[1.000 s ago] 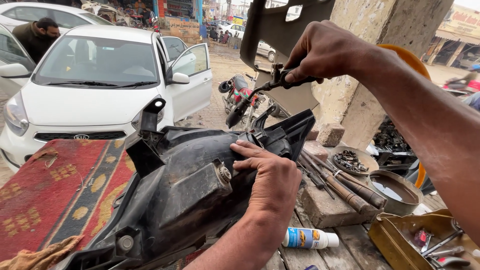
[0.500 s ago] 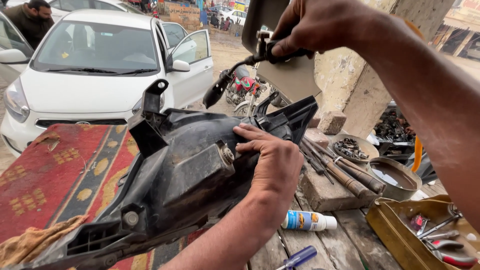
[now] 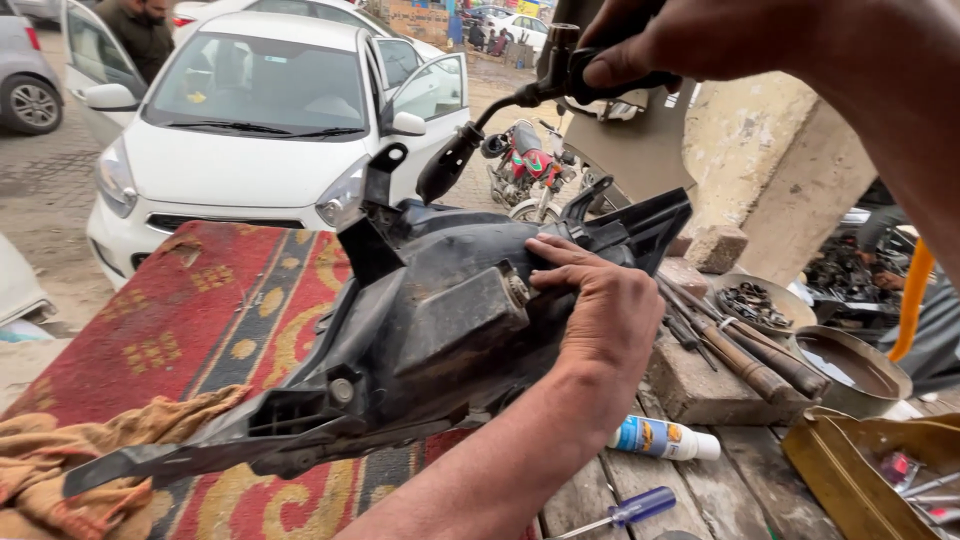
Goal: Heating the sealant on a car headlight assembly using a torch to prepare it for disassembly.
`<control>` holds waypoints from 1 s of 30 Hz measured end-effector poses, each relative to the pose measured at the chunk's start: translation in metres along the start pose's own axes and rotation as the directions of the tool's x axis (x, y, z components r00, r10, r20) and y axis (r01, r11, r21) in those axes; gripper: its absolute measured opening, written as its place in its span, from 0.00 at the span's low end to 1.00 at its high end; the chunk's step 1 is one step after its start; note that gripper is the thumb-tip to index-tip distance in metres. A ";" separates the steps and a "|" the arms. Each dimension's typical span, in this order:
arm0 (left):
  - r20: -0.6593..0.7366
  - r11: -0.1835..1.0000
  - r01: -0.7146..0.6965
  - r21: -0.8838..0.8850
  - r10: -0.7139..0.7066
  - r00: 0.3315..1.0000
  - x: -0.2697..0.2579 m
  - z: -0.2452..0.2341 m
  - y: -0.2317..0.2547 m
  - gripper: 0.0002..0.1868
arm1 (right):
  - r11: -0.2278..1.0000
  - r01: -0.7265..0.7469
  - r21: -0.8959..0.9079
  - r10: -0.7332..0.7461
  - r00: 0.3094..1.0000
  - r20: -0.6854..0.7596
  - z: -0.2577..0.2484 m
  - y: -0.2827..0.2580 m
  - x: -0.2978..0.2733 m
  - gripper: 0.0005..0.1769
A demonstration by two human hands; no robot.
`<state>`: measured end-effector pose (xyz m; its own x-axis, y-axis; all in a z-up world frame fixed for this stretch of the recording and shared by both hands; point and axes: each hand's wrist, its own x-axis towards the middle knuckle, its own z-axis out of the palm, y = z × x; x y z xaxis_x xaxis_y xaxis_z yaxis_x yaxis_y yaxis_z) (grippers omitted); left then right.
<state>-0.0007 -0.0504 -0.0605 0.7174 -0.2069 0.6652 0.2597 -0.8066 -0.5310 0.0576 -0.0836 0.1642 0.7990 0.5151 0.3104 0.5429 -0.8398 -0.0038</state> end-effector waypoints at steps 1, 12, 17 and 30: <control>0.003 1.000 0.006 0.007 -0.006 1.000 0.000 0.000 -0.001 0.25 | 1.000 0.009 0.002 -0.009 1.000 -0.002 0.000 -0.004 -0.002 0.21; 0.018 0.998 -0.050 0.028 0.049 0.999 -0.001 -0.004 -0.004 0.24 | 0.995 0.087 0.047 -0.082 0.991 -0.108 -0.002 -0.046 -0.046 0.19; 0.024 0.997 -0.052 0.050 0.051 0.998 -0.002 -0.005 -0.003 0.24 | 0.999 -0.001 0.032 0.006 0.988 -0.156 -0.004 -0.066 -0.067 0.20; -0.016 0.997 -0.045 0.055 0.046 0.999 0.000 -0.003 0.002 0.23 | 0.948 0.243 -0.206 -0.292 0.921 -0.257 0.009 -0.082 -0.090 0.18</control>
<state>-0.0024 -0.0536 -0.0600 0.7184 -0.2526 0.6481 0.2620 -0.7648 -0.5886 -0.0564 -0.0598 0.1281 0.5112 0.6758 0.5310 0.6554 -0.7062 0.2677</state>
